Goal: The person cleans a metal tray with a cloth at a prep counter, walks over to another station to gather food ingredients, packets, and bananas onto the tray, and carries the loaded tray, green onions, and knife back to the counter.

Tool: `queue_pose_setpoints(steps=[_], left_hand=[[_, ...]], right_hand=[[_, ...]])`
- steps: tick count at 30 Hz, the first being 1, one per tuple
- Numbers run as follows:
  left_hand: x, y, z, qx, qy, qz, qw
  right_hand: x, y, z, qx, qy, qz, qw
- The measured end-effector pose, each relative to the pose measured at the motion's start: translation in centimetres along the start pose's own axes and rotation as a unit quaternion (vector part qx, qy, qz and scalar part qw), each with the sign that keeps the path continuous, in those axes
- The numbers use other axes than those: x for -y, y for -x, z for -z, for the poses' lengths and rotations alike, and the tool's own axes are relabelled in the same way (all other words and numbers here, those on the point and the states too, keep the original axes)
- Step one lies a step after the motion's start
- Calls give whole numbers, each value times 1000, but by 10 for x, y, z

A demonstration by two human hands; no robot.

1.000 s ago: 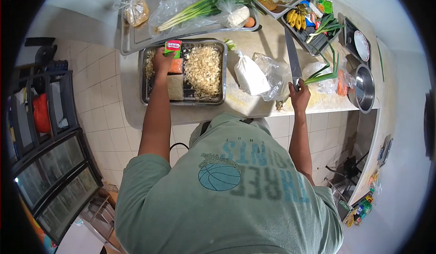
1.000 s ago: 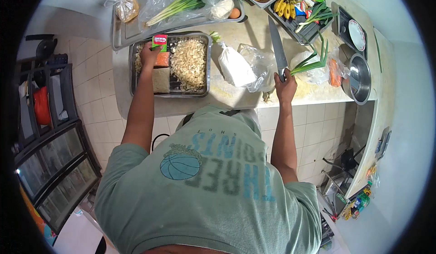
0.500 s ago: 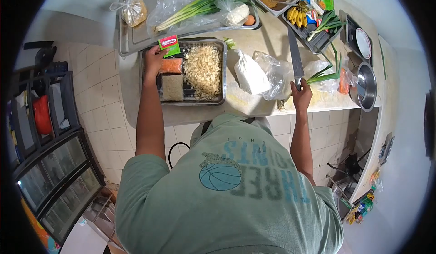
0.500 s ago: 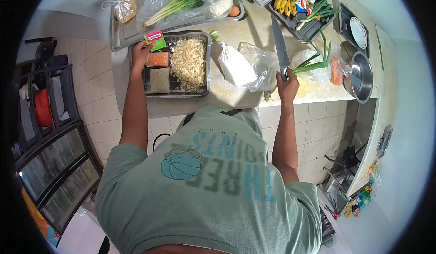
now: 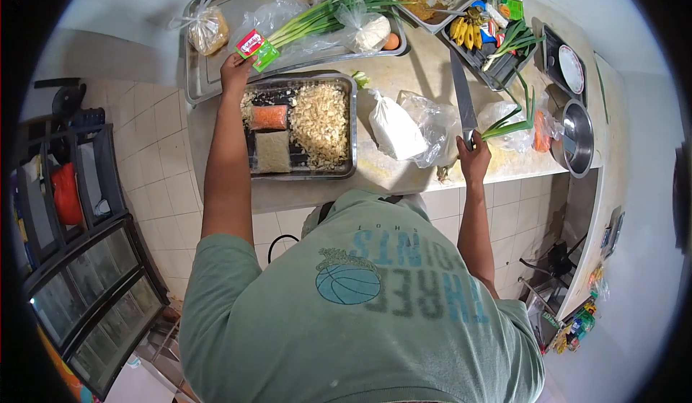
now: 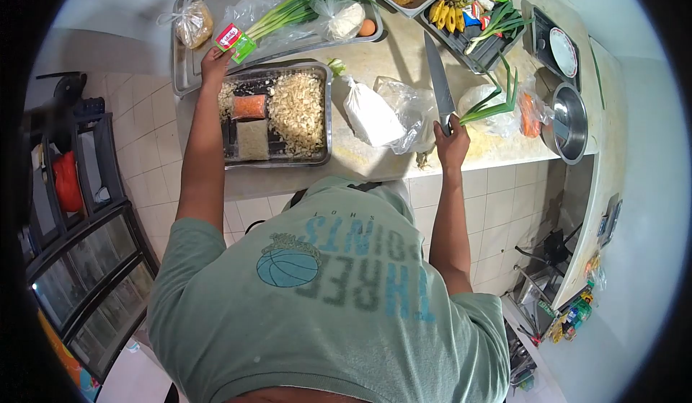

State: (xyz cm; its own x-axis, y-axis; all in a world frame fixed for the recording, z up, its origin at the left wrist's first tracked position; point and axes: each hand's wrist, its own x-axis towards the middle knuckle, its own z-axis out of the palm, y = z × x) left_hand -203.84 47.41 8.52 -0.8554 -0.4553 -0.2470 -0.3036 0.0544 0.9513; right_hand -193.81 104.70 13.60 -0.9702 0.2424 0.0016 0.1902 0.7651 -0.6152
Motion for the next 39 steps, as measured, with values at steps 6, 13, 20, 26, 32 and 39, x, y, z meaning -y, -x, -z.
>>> queue_pose_setpoints(steps=[6,13,20,26,32,39], left_hand=[[7,-14,-17,19,32,-22,999],[-27,2,-19,-4,9,2,1000],[-32,82,-36,51,111,-10,992],[-65,206,-163,278,135,-7,951],[-90,258,-252,367,93,-56,924],[-106,302,-278,332,43,-79,939]], right_hand=[[-3,-1,2,7,7,-17,1000],[-3,-11,-3,-25,-20,-4,999],[19,-2,32,-50,32,57,997],[55,-1,70,28,-100,-18,994],[66,5,92,177,-247,-39,952],[45,11,99,205,-272,-17,940]])
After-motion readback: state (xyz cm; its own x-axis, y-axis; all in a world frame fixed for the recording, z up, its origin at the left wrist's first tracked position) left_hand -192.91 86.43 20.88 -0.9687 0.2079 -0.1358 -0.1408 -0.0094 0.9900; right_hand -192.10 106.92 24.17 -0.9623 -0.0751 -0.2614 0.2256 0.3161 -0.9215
